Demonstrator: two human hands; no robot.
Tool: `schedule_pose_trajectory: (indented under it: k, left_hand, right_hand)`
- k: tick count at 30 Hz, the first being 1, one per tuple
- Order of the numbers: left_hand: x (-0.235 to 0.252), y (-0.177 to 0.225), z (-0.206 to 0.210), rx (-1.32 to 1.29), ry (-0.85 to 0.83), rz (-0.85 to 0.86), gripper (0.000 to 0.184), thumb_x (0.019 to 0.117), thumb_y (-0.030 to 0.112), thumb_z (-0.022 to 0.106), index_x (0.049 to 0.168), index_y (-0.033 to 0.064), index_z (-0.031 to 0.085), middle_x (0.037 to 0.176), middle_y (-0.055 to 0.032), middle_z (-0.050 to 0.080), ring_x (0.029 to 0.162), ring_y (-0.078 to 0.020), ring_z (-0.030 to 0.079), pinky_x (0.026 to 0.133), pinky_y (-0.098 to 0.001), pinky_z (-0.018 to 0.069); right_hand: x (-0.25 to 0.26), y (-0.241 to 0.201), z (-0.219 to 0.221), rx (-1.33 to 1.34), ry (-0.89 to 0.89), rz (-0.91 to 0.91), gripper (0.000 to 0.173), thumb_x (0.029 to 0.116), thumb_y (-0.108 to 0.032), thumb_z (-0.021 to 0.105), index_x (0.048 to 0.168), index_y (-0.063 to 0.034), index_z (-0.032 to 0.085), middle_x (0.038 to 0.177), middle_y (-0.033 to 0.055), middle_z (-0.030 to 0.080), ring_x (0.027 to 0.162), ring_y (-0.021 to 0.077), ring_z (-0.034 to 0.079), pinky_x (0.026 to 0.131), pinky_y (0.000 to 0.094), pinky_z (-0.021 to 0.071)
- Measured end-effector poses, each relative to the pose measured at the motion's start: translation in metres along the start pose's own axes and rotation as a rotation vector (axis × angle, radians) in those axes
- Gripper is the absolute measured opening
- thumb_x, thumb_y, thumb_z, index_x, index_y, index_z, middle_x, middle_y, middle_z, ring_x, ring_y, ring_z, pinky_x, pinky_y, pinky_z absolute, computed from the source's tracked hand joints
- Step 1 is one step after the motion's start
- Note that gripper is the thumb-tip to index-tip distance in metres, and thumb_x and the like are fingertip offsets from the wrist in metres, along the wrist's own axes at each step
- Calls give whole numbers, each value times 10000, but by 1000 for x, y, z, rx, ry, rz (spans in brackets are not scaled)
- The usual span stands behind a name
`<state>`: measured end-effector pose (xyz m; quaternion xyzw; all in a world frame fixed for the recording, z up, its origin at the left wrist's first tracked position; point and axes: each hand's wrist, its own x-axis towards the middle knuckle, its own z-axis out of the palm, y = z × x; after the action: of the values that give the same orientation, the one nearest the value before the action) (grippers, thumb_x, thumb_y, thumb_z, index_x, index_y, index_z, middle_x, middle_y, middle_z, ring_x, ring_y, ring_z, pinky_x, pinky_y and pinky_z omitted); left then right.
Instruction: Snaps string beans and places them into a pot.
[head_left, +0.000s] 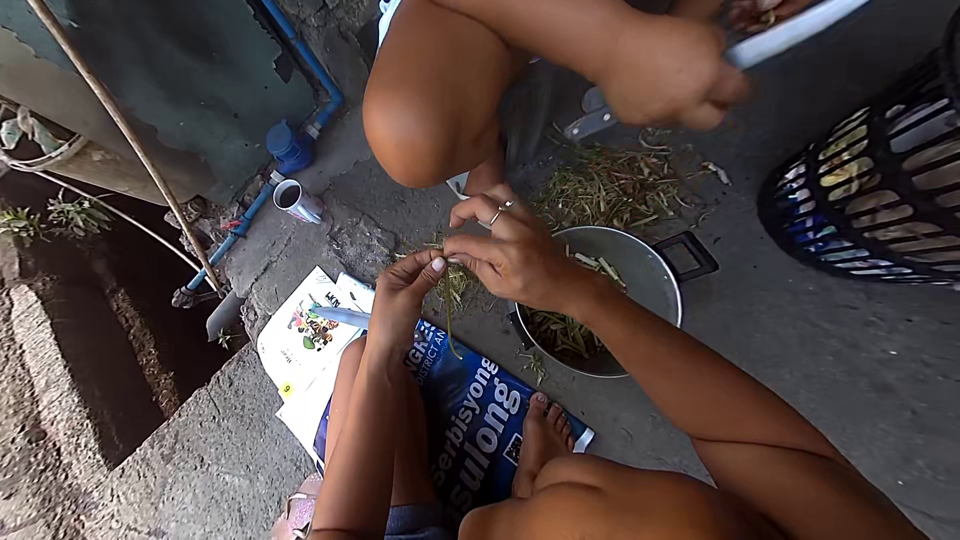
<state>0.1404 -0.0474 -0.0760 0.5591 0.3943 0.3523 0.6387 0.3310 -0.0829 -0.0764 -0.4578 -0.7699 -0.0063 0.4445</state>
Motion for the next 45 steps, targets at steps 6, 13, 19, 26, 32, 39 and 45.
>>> schedule_pose_trajectory:
  k: [6,13,19,26,32,39,45]
  left_hand:
    - [8,1,-4,-82,151,37,203,1069,108,498,1036,83,696,924,23,686,882,-64,646,872,-270,539]
    - [11,9,-14,-199,389,92,161,1078,140,509,1024,124,659,910,34,697,861,-68,674,860,-264,560]
    - [7,2,1,-87,290,143,132,1059,136,546,1037,128,675,906,58,664,853,-30,626,826,-217,523]
    - [2,3,3,16,182,141,227,1039,139,590,1247,65,641,1024,23,695,930,-45,660,886,-242,543]
    - [-9,-6,6,584,233,202,340,832,202,858,1119,99,707,959,20,738,909,-59,685,821,-294,551]
    - [-7,-3,-1,749,303,160,158,892,224,813,1019,134,792,933,22,773,833,-62,711,766,-333,561]
    - [-4,-1,-8,900,241,267,110,899,190,795,988,126,807,963,-36,766,947,-188,709,879,-492,521]
  right_hand:
    - [-9,4,15,-11,-118,-9,215,958,-164,559,954,-88,760,1090,113,669,1127,338,577,916,456,470]
    - [-7,12,0,78,-714,472,202,1000,-213,672,1092,-71,783,1142,154,658,1099,340,588,959,509,475]
    - [-1,-10,17,615,-253,629,168,954,-138,729,1079,-29,759,937,86,694,734,119,637,660,275,551]
    - [0,-16,23,894,-109,872,56,944,-45,712,914,-9,744,709,18,651,548,25,501,498,171,398]
    - [2,-20,27,948,58,1073,99,958,-84,711,872,-37,703,689,8,627,517,31,481,477,160,383]
    - [-5,-14,19,356,25,658,135,988,-174,688,981,-49,737,842,45,652,660,91,583,602,248,504]
    - [-10,2,24,-102,-54,-59,212,942,-11,612,1093,-12,761,1006,163,701,935,326,678,812,404,576]
